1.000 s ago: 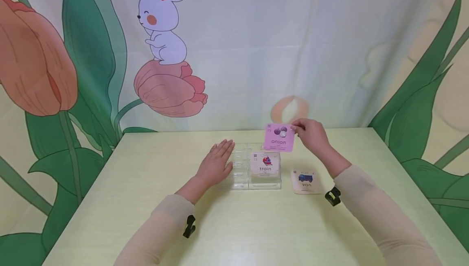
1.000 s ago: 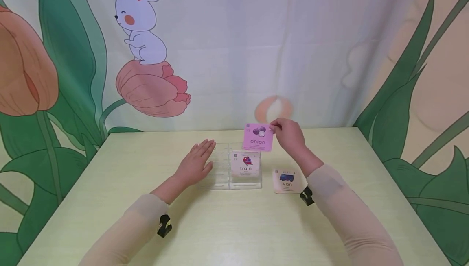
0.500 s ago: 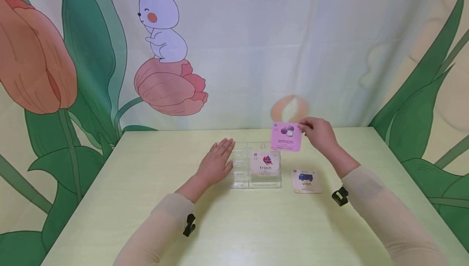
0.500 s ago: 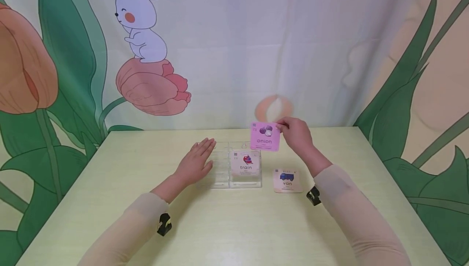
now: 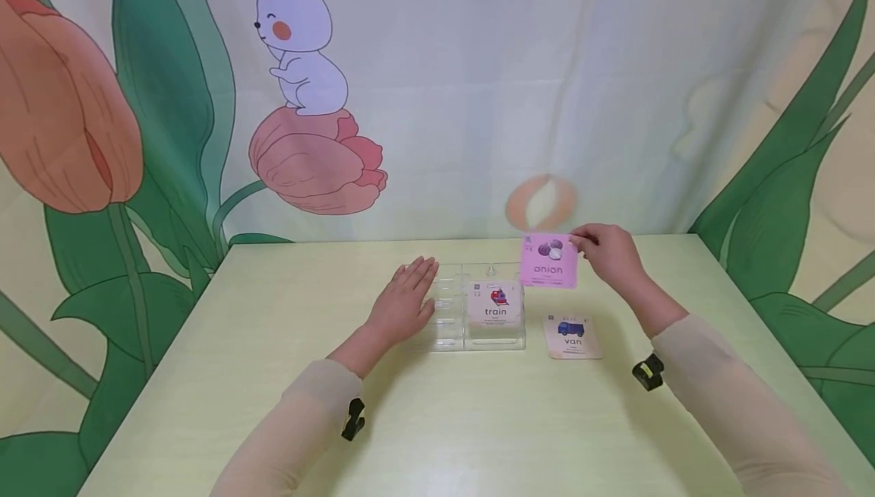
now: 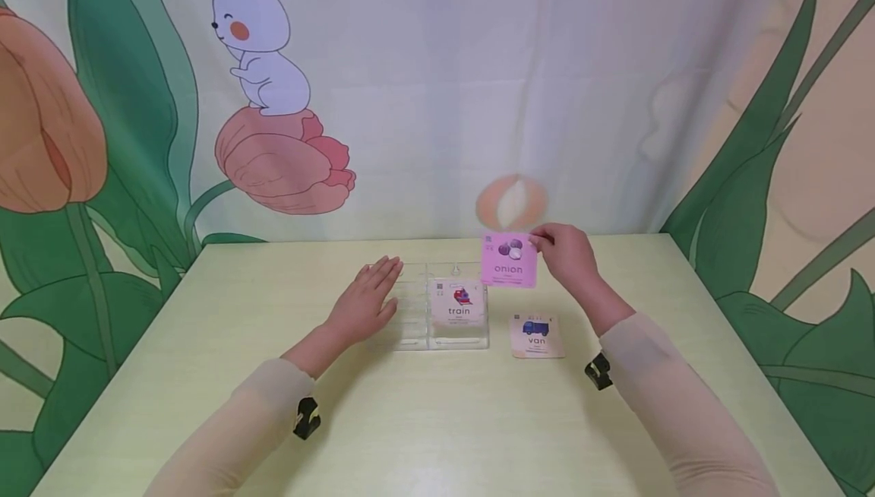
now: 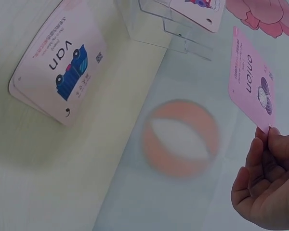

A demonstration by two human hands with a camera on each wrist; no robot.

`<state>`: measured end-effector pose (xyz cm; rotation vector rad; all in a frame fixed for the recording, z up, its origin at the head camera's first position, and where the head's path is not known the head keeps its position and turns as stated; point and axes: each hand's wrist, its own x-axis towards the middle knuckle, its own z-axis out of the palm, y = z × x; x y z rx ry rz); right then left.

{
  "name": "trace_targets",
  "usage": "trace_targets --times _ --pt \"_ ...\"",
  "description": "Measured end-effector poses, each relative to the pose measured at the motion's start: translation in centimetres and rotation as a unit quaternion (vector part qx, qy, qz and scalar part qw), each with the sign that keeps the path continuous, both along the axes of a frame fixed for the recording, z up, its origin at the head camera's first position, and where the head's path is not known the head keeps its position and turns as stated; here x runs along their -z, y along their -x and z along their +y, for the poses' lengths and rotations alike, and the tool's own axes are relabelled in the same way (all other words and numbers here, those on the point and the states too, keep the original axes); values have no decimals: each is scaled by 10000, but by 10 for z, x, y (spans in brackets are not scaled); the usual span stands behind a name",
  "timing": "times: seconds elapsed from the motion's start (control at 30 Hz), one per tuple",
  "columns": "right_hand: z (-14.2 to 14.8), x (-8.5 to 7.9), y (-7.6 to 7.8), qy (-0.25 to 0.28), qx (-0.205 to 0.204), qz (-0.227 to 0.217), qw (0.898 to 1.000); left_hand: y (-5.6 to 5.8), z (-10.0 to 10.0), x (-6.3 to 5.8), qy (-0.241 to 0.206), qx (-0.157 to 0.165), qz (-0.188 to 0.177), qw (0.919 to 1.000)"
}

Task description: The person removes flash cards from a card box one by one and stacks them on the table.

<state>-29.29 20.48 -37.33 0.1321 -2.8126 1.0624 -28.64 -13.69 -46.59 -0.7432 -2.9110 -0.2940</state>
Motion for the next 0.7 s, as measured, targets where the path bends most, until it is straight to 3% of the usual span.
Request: trace_targets --times 0.7 --pt "22 22 -7 148 294 -515 9981 2 1 2 118 -40 62 9999"
